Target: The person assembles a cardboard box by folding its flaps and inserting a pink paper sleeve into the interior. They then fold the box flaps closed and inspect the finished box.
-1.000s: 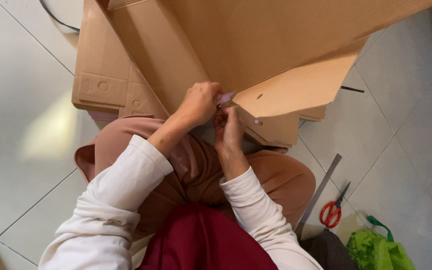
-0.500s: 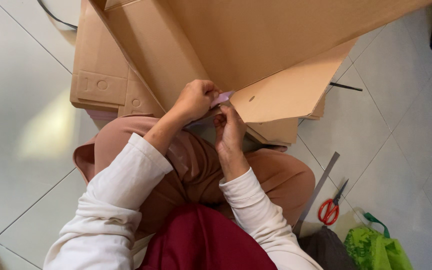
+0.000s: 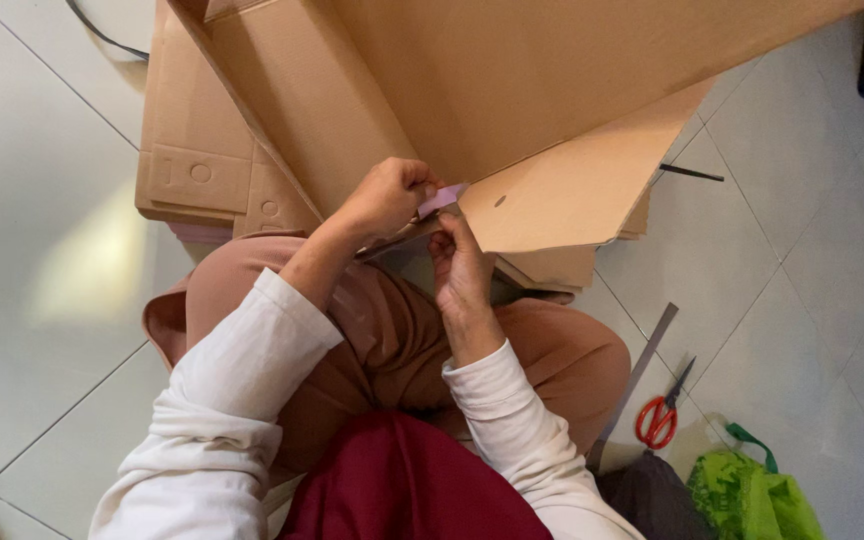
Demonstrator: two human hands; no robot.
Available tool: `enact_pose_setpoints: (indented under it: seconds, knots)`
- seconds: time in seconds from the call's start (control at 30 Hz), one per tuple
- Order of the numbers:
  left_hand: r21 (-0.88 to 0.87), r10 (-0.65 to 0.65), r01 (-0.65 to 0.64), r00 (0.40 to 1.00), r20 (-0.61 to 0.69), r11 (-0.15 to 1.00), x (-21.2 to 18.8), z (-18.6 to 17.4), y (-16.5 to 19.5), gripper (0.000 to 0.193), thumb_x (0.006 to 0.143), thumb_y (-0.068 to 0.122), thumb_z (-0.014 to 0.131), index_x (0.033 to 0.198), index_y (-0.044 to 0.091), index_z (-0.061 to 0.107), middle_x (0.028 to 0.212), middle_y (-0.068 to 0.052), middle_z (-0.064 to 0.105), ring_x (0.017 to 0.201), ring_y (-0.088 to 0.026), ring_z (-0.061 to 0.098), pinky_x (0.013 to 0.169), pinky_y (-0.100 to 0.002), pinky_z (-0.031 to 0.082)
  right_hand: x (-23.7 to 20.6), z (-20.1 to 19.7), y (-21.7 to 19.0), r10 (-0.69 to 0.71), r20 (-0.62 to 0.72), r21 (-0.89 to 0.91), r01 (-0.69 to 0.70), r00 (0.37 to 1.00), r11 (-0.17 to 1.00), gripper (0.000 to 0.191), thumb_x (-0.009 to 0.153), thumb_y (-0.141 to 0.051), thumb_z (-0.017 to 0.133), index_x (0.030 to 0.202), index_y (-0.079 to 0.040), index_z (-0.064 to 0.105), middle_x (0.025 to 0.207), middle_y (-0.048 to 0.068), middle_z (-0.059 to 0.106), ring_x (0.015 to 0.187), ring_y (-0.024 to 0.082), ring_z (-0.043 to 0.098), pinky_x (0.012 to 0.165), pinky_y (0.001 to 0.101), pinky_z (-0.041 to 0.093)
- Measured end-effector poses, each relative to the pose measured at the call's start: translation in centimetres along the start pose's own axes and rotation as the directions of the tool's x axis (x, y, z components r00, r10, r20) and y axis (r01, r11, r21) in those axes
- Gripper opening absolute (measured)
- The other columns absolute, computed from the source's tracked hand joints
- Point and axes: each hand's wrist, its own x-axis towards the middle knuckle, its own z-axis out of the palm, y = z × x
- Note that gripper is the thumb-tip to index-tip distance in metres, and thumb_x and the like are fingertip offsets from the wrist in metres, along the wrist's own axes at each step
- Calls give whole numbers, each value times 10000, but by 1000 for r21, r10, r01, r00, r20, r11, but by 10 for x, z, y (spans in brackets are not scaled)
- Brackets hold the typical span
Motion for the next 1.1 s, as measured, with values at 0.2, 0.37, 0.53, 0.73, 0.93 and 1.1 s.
enact_pose_setpoints:
  seconds: [0.2, 0.37, 0.53, 0.73, 0.93, 1.1]
  knots:
    - [-39, 17, -15, 999, 40, 999, 0, -2, -1, 201, 927, 148, 651, 1044, 19, 751, 902, -123, 773, 842, -184, 707, 759, -339, 545, 5, -5, 3, -26, 30, -33, 27, 999, 999, 253, 819, -36, 761, 1010, -128, 623, 837, -11, 625, 713, 123, 601, 648, 266, 522]
    - [66, 37, -38, 999, 18, 997, -5, -3, 8, 198, 912, 133, 653, 1051, 25, 744, 902, -145, 760, 823, -220, 714, 750, -360, 545, 4, -5, 1, -31, 83, -21, 33, 996, 999, 258, 838, -49, 763, 1048, -121, 633, 853, -5, 632, 720, 118, 597, 640, 261, 512]
    - [174, 58, -61, 998, 21, 983, -13, -5, 20, 185, 916, 126, 653, 1052, 50, 752, 921, -189, 744, 835, -272, 734, 745, -394, 554, -4, -1, -9, -10, 79, -104, 18, 997, 994, 242, 840, -84, 779, 1041, -119, 649, 882, -16, 653, 733, 102, 607, 656, 248, 523]
    - [329, 354, -320, 934, -48, 888, -18, -3, 26, 246, 856, 71, 637, 1059, 94, 774, 989, -168, 747, 945, -370, 701, 785, -447, 551, 0, 4, -29, 54, 196, -210, -12, 979, 978, 197, 869, -84, 779, 1036, -101, 677, 888, 4, 675, 745, 104, 617, 664, 241, 520]
    - [260, 122, -126, 992, 32, 957, -18, -16, 30, 334, 817, 91, 612, 1111, 163, 754, 991, -119, 762, 941, -315, 730, 793, -425, 563, 1, 8, -53, 122, 224, -381, -28, 967, 924, 211, 847, -96, 807, 1001, -95, 663, 871, 22, 680, 721, 123, 660, 625, 240, 553]
    - [290, 199, -213, 977, 76, 933, -13, -20, 28, 297, 847, 138, 666, 1130, 162, 754, 1028, -115, 760, 973, -310, 717, 810, -407, 560, 2, 15, -66, 150, 302, -475, 13, 941, 880, 193, 850, -116, 824, 958, -78, 669, 823, 38, 679, 688, 128, 656, 583, 241, 542]
